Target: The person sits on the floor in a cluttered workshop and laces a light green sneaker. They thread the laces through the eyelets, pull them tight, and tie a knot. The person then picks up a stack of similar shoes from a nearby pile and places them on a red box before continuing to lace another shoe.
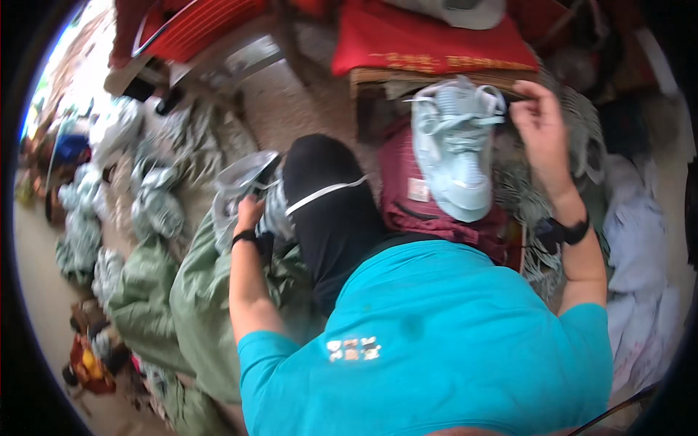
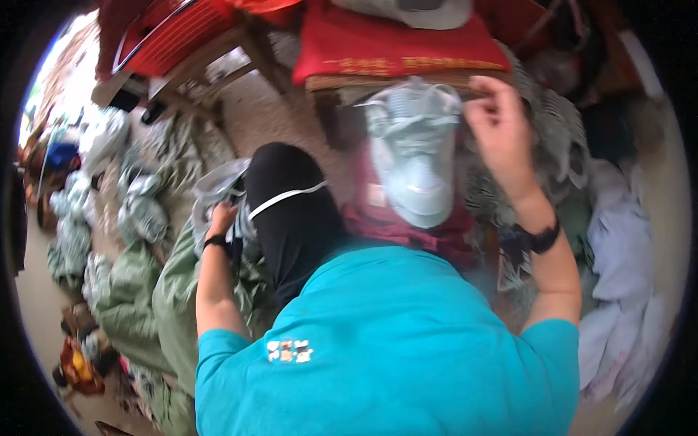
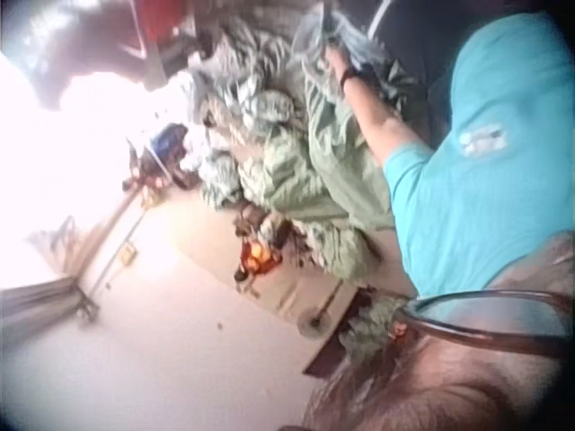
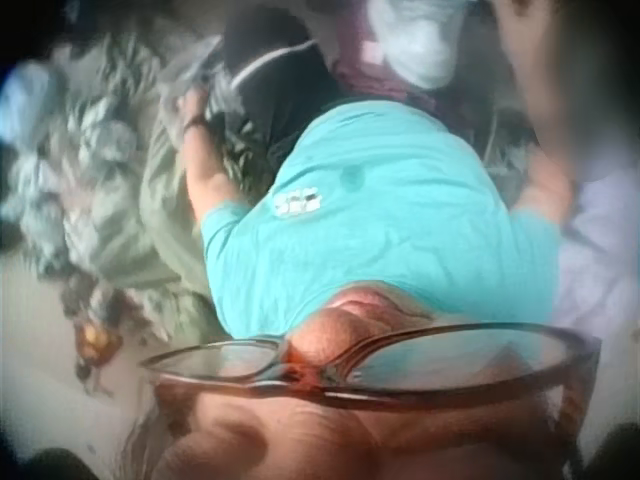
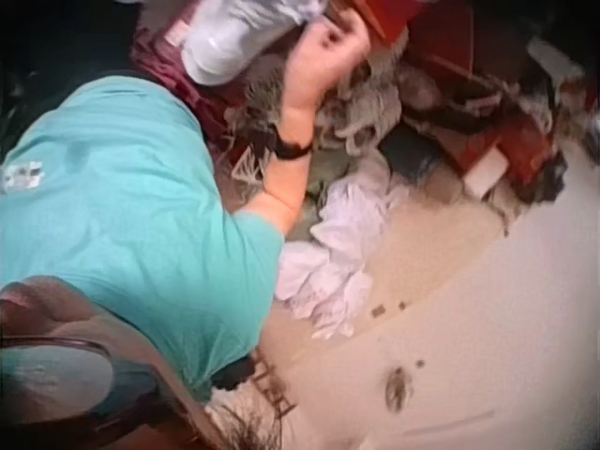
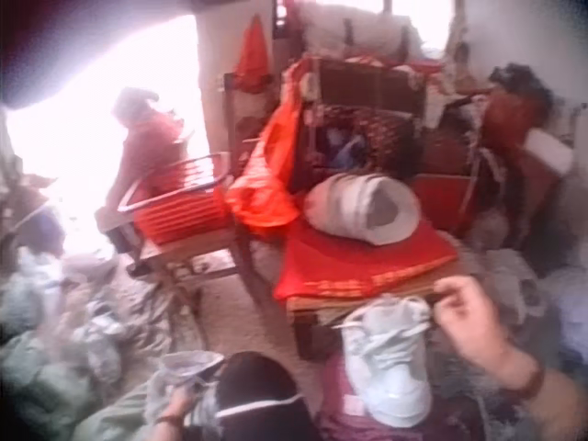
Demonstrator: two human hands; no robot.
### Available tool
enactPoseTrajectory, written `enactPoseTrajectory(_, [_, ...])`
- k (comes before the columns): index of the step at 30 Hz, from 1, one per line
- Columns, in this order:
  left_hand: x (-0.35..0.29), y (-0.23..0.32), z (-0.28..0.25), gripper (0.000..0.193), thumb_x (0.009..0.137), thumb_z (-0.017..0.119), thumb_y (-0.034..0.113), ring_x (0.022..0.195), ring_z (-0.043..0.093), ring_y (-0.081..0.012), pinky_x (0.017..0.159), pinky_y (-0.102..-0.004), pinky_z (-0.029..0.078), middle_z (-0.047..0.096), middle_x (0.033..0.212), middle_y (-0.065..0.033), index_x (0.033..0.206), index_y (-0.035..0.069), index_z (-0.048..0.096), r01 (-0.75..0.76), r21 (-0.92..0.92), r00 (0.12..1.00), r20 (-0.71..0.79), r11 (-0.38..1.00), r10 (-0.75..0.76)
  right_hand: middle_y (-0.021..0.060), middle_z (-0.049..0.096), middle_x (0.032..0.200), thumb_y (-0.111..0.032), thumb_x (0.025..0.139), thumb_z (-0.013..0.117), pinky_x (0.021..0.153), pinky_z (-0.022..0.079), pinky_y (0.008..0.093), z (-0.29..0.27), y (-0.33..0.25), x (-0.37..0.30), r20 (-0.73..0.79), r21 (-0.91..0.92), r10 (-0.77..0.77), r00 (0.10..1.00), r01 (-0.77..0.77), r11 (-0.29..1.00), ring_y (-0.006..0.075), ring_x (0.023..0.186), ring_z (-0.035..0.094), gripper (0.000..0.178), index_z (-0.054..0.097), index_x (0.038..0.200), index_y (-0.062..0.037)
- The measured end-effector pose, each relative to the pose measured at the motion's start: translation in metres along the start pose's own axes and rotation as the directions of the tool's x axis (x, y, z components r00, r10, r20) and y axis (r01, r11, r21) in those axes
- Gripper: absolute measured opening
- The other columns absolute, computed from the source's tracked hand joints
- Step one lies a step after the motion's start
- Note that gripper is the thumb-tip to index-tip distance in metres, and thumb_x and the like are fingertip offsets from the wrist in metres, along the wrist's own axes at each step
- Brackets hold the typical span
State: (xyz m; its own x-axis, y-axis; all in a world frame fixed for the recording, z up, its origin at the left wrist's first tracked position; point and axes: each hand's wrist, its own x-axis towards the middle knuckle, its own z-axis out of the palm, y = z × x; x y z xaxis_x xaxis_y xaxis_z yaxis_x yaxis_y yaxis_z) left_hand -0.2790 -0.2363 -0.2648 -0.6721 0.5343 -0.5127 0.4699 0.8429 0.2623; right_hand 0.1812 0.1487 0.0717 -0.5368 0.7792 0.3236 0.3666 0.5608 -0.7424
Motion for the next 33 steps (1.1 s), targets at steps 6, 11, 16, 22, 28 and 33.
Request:
enactPoseTrajectory(6, [-0.020, 0.016, 0.067, 0.062, 0.079, 0.072, 0.051, 0.113, 0.054, -0.0441, 0.097, -0.0485, 0.045, 0.057, 0.117, -0.0239, 0.118, 0.005, 0.058, 0.067, -0.012, 0.983, -0.170, 0.998, -0.068, 0.0057, 0.062, 0.119, -0.041, 0.099, 0.055, 0.098, 0.042, 0.0328, 0.028, 0.025, 0.022, 0.337, 0.425, 0.532, 0.777, -0.629, 0.651, 0.0156, 0.109, 0.057, 0.046, 0.057, 0.124, -0.0022])
enactPoseTrajectory(11, [-0.053, 0.073, 0.045, 0.045, 0.083, 0.056, 0.019, 0.111, 0.052, -0.0508, 0.096, -0.0552, 0.044, 0.053, 0.121, -0.0264, 0.126, 0.008, 0.048, 0.176, 0.013, 0.956, -0.241, 0.984, -0.168, 0.0065, 0.059, 0.127, -0.041, 0.097, 0.055, 0.105, 0.039, 0.0343, 0.031, 0.034, 0.029, 0.700, 0.486, 0.416, 0.580, -0.814, 0.318, 0.0174, 0.117, 0.054, 0.046, 0.057, 0.129, -0.0079])
enactPoseTrajectory(16, [-0.047, 0.066, 0.047, 0.035, 0.072, 0.070, 0.021, 0.104, 0.059, -0.0414, 0.088, -0.0494, 0.052, 0.059, 0.110, -0.0219, 0.099, 0.000, 0.062, 0.097, 0.129, 0.950, -0.307, 0.987, -0.053, 0.0052, 0.064, 0.116, -0.033, 0.087, 0.065, 0.100, 0.041, 0.0331, -0.007, 0.062, 0.021, 0.737, 0.468, 0.337, 0.586, -0.802, 0.372, 0.0173, 0.109, 0.057, 0.045, 0.060, 0.121, -0.0036])
enactPoseTrajectory(22, [-0.069, 0.050, 0.027, 0.018, 0.086, 0.060, 0.011, 0.099, 0.063, -0.0358, 0.079, -0.0436, 0.056, 0.056, 0.109, -0.0159, 0.102, 0.005, 0.056, 0.117, 0.176, 0.912, -0.408, 0.978, -0.035, 0.0088, 0.065, 0.119, -0.040, 0.092, 0.065, 0.100, 0.045, 0.0400, 0.002, 0.031, 0.003, 0.765, 0.591, 0.327, 0.555, -0.807, -0.013, 0.0207, 0.111, 0.059, 0.046, 0.060, 0.124, -0.0067])
enactPoseTrajectory(28, [-0.075, 0.051, 0.035, 0.014, 0.079, 0.058, 0.012, 0.101, 0.054, -0.0292, 0.078, -0.0406, 0.045, 0.057, 0.102, -0.0103, 0.091, 0.008, 0.064, -0.385, 0.564, 0.778, -0.229, 0.731, 0.586, 0.0084, 0.067, 0.114, -0.030, 0.093, 0.065, 0.094, 0.052, 0.0369, -0.001, -0.011, 0.021, 0.537, 0.831, 0.224, 0.813, -0.555, 0.024, 0.0195, 0.103, 0.064, 0.038, 0.061, 0.121, -0.0050])
enactPoseTrajectory(33, [-0.090, 0.052, 0.034, 0.023, 0.081, 0.059, 0.017, 0.110, 0.055, -0.0315, 0.081, -0.0413, 0.048, 0.063, 0.111, -0.0126, 0.098, 0.004, 0.068, -0.459, 0.464, 0.866, 0.040, 0.758, 0.499, 0.0066, 0.068, 0.107, -0.019, 0.091, 0.067, 0.089, 0.054, 0.0329, -0.042, -0.045, 0.071, 0.046, 0.859, 0.013, 0.999, -0.046, 0.510, 0.0169, 0.092, 0.066, 0.030, 0.063, 0.116, -0.0030])
